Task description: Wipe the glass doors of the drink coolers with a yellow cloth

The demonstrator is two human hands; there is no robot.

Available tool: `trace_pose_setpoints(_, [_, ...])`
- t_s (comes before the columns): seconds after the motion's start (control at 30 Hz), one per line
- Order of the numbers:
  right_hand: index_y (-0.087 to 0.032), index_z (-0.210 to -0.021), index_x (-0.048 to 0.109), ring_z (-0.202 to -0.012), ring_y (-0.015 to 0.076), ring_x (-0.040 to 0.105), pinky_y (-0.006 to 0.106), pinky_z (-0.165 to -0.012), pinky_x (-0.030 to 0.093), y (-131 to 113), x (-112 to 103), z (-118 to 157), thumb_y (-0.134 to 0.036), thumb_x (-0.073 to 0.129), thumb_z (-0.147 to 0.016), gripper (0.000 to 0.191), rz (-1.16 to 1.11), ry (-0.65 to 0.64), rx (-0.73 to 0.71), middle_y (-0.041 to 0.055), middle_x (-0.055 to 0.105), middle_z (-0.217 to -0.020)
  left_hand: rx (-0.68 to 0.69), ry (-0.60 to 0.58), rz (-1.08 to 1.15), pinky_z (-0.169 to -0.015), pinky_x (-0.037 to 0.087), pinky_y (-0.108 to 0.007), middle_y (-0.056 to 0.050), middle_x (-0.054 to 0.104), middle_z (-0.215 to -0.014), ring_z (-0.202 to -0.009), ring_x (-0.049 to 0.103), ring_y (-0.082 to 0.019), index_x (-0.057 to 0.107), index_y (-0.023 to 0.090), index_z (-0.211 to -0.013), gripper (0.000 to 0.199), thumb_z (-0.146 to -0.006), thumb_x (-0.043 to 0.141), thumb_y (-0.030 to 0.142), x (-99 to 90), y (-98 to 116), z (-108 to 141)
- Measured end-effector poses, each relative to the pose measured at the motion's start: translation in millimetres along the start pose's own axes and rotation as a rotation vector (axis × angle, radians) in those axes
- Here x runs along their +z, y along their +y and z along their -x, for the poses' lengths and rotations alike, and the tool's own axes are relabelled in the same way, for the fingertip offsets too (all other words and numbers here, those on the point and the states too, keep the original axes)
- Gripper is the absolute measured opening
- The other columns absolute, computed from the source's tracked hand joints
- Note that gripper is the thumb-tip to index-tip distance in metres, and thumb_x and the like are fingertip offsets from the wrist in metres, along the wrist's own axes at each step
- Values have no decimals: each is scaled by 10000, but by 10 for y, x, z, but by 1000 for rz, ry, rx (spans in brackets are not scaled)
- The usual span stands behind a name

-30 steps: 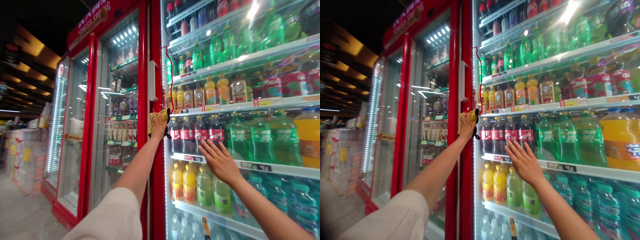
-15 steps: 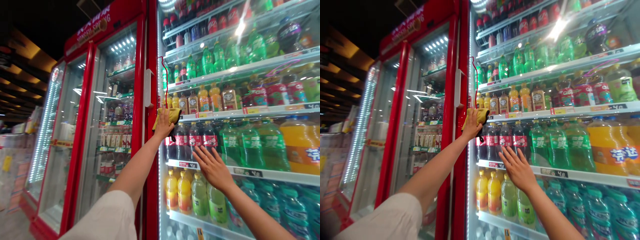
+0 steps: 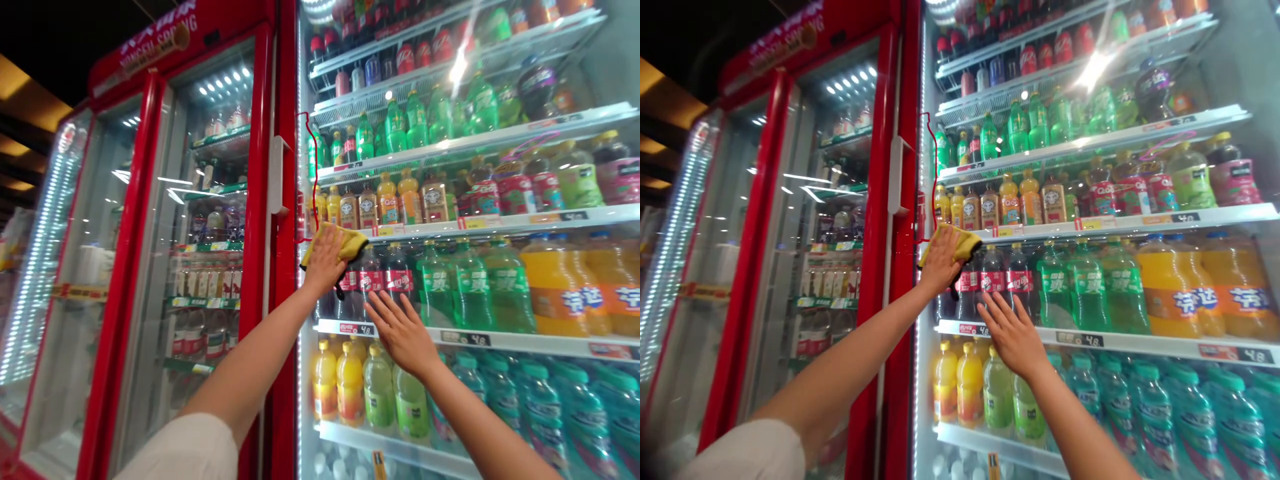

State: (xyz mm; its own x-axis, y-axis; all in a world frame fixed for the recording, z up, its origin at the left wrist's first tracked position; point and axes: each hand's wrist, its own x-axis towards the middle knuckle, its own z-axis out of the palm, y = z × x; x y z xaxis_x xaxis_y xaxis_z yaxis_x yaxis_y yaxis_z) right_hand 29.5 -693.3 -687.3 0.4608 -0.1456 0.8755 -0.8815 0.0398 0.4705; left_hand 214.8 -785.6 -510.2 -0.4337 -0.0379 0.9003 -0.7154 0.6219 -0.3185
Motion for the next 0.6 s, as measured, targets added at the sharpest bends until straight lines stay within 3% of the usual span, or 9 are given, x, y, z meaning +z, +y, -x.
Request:
trace_pose_setpoints(0.1, [-205,-1534,443,-1535,254,285,493,-1290,-6,-1,-7,-19,-266,538,-973,572,3,-3,-1,52,355,-1645,-479,178,17,-1275,147,-543,-226,154,-1683,-1579,85,-323,214,17,-1591,702,-985,387,327,-60,-9,-294])
trace_pose_setpoints(0.13, [-205,-1533,444,-1537,254,282,494,-1290,-10,1,-8,-24,-261,537,-972,571,3,-4,-1,54,358,-1644,-572,209,26,-1268,145,-567,-240,161,-1677,-1575,91,-345,210,7,-1589,704,-991,375,338,-50,76,-398])
trace_pose_setpoints(0.17, [-204,-1532,445,-1537,254,280,494,-1289,-13,4,-7,-28,-256,536,-972,570,1,-3,0,55,361,-1642,-567,219,30,-1267,133,-575,-234,167,-1679,-1574,88,-355,216,22,-1593,705,-993,382,353,-26,190,-474])
trace_pose_setpoints(0.3, [-207,-1519,464,-1535,262,289,502,-1288,-9,21,0,-23,-241,547,-963,564,-17,1,-11,66,388,-1630,-40,157,17,-1283,90,-545,-102,177,-1706,-1585,69,-301,267,199,-1608,702,-962,489,360,80,515,-367])
trace_pose_setpoints(0.37, [-200,-1502,487,-1527,270,308,516,-1287,-2,30,5,-9,-236,555,-954,553,-33,15,-21,81,410,-1617,224,39,16,-1282,110,-535,-93,201,-1700,-1584,91,-292,324,222,-1589,696,-941,531,366,59,407,-161])
trace_pose_setpoints(0.43, [-196,-1469,526,-1505,277,351,541,-1284,-2,38,12,8,-223,555,-950,520,-53,39,-45,94,442,-1597,290,-56,17,-1284,123,-511,-79,231,-1693,-1582,123,-275,380,240,-1565,660,-937,535,369,-13,174,-13])
trace_pose_setpoints(0.47, [-198,-1451,545,-1488,278,379,556,-1282,-6,42,17,17,-214,550,-951,500,-63,53,-61,97,466,-1582,206,-55,11,-1286,117,-506,-84,236,-1691,-1582,120,-275,392,227,-1560,648,-940,526,363,-52,63,9])
trace_pose_setpoints(0.53, [-208,-1428,567,-1451,276,435,586,-1277,-4,46,33,29,-195,540,-952,477,-84,82,-86,96,527,-1536,-149,53,-4,-1280,123,-533,-136,179,-1698,-1583,87,-308,332,155,-1584,667,-960,479,341,-104,-48,-62])
trace_pose_setpoints(0.6, [-219,-1431,564,-1426,277,467,616,-1272,26,46,56,34,-181,540,-949,485,-101,103,-86,98,568,-1499,-470,156,-11,-1267,128,-579,-175,153,-1697,-1579,73,-344,265,112,-1603,686,-983,432,353,-95,50,-230])
